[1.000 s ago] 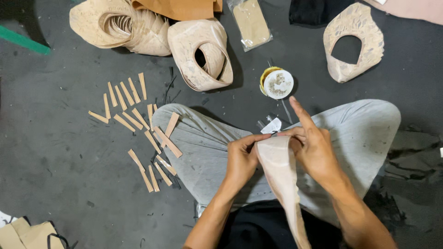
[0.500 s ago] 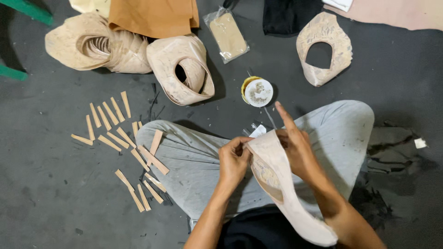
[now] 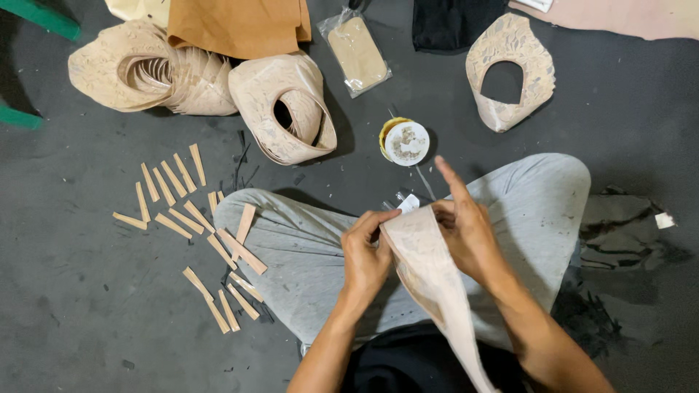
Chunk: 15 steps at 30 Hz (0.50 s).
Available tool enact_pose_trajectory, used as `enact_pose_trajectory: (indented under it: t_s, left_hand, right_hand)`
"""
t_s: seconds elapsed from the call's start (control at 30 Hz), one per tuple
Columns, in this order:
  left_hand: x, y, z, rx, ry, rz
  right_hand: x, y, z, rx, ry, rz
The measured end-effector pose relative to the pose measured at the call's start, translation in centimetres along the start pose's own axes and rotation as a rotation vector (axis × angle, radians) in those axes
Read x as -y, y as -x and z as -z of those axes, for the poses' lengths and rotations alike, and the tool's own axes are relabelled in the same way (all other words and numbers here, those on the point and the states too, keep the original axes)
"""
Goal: The person sits on the floor and assembles lace shoe uppers. They apply glue from a small container to the upper edges, fold and press the material over, secure folds with wooden clips, and shape the upper over a shoe last, setting finished uppers aside with others on the floor.
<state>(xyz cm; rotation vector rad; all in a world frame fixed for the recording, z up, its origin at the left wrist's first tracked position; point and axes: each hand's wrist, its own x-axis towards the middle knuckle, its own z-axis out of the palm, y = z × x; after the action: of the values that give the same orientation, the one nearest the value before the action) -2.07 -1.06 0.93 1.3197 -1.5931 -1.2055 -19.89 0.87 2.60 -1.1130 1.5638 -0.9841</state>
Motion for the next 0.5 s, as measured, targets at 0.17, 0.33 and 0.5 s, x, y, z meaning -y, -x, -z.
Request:
enact_pose_trajectory:
  t_s: [0.17,0.33,0.5]
  left_hand:
    - [-0.1,-0.2,-0.1,0.100,0.158,-0.001]
    - [-0.2,0.3,0.2,0.048,-0.049,0.022]
    - [1.2,0.7,0.4,-0.002,0.032,0.139]
  right_hand:
    - [0.2,0.3,0.1,0.011,0.056,-0.009]
    - [-0.2,0.5,-0.2,-0.066,-0.042,-0.009]
    - [-0.9,0.1,0.5,-0.037,-0.001,-0.120]
